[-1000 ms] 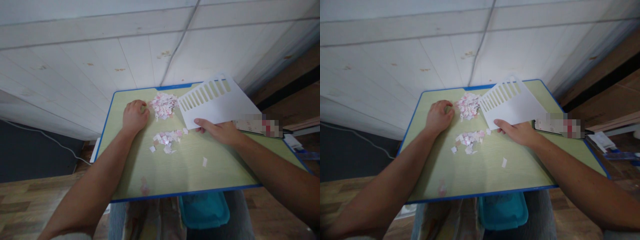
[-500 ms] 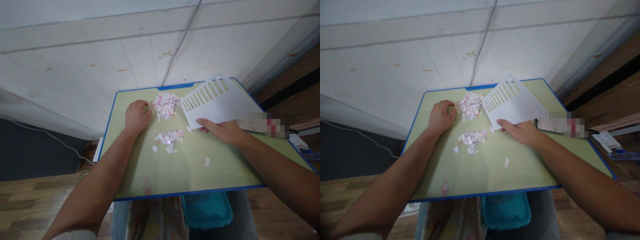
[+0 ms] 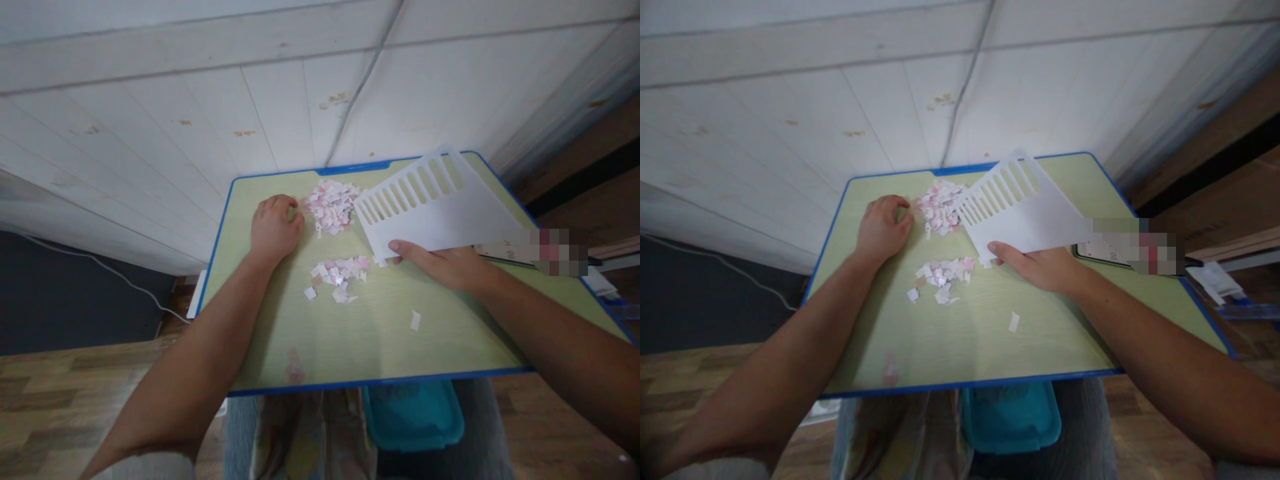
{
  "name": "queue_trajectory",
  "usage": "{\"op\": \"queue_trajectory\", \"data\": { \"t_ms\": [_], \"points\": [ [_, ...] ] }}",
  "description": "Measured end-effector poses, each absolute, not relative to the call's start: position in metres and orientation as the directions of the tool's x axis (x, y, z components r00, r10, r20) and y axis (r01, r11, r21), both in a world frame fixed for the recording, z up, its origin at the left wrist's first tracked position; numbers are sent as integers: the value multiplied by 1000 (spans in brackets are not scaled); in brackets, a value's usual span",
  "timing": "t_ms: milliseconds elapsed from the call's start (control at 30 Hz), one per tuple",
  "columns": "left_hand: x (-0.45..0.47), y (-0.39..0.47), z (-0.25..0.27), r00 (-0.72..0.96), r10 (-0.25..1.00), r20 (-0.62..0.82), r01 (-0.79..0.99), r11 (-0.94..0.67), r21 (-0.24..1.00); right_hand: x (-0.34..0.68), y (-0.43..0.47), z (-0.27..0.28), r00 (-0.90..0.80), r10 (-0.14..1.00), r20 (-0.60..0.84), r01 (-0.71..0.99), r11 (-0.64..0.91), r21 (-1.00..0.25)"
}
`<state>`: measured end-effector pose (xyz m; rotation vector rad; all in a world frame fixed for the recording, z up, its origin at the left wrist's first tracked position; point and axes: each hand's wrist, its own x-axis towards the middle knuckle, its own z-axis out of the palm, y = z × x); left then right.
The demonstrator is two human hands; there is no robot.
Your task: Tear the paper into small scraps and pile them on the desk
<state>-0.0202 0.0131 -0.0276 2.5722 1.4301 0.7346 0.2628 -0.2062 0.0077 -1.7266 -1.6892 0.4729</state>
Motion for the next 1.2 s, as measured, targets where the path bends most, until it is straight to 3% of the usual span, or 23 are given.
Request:
{"op": "queue_trajectory", "data": {
  "t_ms": [267, 467, 700, 900, 1200],
  "points": [
    [-22, 13, -26, 448, 823, 350, 766, -555, 324, 256, -207, 14, 112, 981, 160, 675, 43, -736],
    [-23, 12, -27, 445, 820, 361, 765, -557, 323, 255, -209, 13, 205, 975, 84, 609, -60, -791],
    [-23, 12, -27, 448, 822, 353, 771, -555, 314, 258, -213, 13, 119, 993, 17, 562, -53, -825],
    [-22, 12, -27, 442, 817, 370, 769, -558, 313, 260, -212, 12, 254, 964, 83, 604, -91, -792],
    [-20, 9, -24, 451, 825, 341, 765, -554, 328, 262, -214, 16, 233, 965, 120, 678, -73, -731]
  ]
}}
